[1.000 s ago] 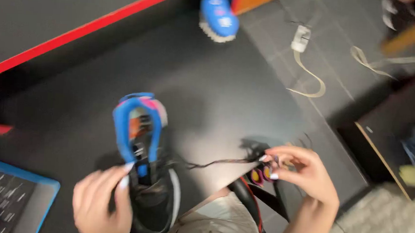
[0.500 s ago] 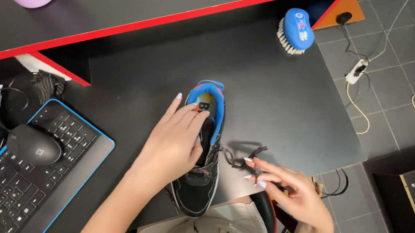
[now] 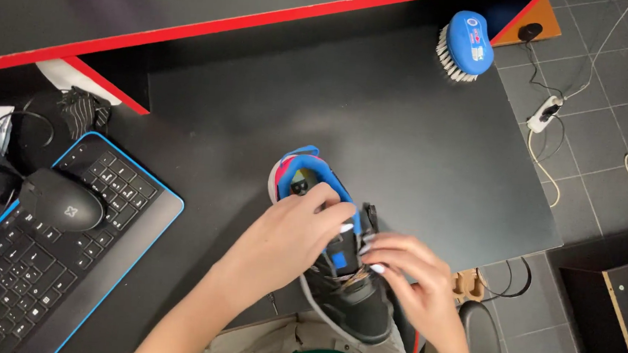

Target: The person is threading laces through the eyelets of a black and blue sneaker on a desk.

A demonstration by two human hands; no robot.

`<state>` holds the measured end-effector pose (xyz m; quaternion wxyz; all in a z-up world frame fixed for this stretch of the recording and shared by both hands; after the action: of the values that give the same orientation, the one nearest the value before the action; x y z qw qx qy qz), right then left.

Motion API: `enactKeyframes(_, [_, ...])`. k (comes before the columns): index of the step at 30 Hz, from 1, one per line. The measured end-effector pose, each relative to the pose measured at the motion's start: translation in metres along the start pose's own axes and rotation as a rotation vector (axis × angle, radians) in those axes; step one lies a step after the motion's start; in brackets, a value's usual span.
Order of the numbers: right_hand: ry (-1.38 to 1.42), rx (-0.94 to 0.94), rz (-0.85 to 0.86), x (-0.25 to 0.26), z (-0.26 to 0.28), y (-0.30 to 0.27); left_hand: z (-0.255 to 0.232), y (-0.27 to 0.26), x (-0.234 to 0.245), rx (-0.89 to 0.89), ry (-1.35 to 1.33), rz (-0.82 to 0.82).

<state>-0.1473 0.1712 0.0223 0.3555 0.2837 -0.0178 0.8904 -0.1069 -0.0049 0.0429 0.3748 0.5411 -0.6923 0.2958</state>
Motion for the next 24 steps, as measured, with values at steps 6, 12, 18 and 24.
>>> enactKeyframes(6, [-0.069, 0.107, -0.068, -0.018, 0.006, 0.004, 0.005, -0.002, 0.008, 0.092, -0.285, -0.075])
enactKeyframes(12, [-0.046, 0.042, -0.258, -0.025, -0.009, -0.008, 0.009, -0.011, 0.005, 0.163, -0.289, 0.073])
enactKeyframes(18, [-0.061, 0.118, -0.301, -0.027, -0.009, -0.015, 0.000, -0.008, 0.005, 0.270, -0.221, -0.007])
enactKeyframes(24, [-0.096, 0.135, -0.313, -0.034, 0.000, -0.015, -0.009, -0.012, 0.005, 0.223, -0.199, -0.270])
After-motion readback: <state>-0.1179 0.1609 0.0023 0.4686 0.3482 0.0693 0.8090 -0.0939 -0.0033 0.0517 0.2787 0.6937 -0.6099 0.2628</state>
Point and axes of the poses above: each hand's wrist, its own y-axis towards the middle knuckle, its own x-axis out of the back of the hand, z = x × y, the point moved 7 cm from there along y, towards the middle knuckle, and after that the axes turned 6 degrees about z, right-handed, at the moved point
